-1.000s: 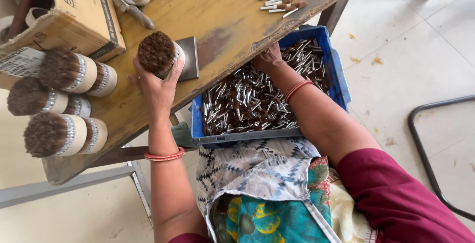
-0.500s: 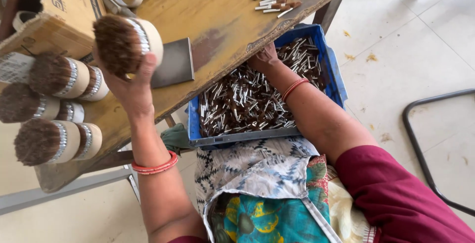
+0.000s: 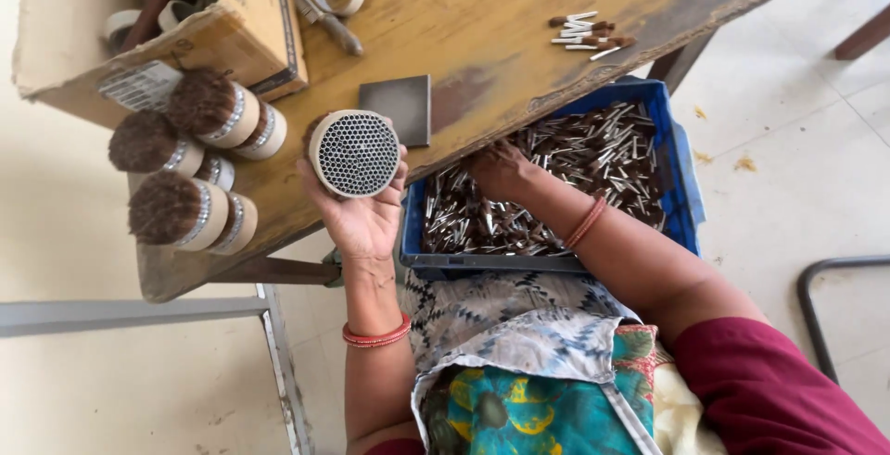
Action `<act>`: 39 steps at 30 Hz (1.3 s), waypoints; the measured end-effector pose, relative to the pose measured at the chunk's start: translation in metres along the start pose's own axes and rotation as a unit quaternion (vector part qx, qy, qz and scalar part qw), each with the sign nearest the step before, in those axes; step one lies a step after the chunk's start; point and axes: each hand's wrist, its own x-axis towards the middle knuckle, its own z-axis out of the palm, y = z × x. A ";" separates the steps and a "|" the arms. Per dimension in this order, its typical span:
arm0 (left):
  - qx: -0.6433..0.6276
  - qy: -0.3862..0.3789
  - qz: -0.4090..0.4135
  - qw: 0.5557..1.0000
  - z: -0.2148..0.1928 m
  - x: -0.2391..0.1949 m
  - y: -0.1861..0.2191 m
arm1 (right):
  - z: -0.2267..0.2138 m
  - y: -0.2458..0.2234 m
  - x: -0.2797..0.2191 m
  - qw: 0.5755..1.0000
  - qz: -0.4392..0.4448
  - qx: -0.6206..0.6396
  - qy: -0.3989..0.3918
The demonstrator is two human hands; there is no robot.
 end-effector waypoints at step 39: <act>0.899 0.151 0.347 0.220 0.029 0.090 0.195 | -0.089 -0.123 0.002 0.961 -0.191 -0.035 0.195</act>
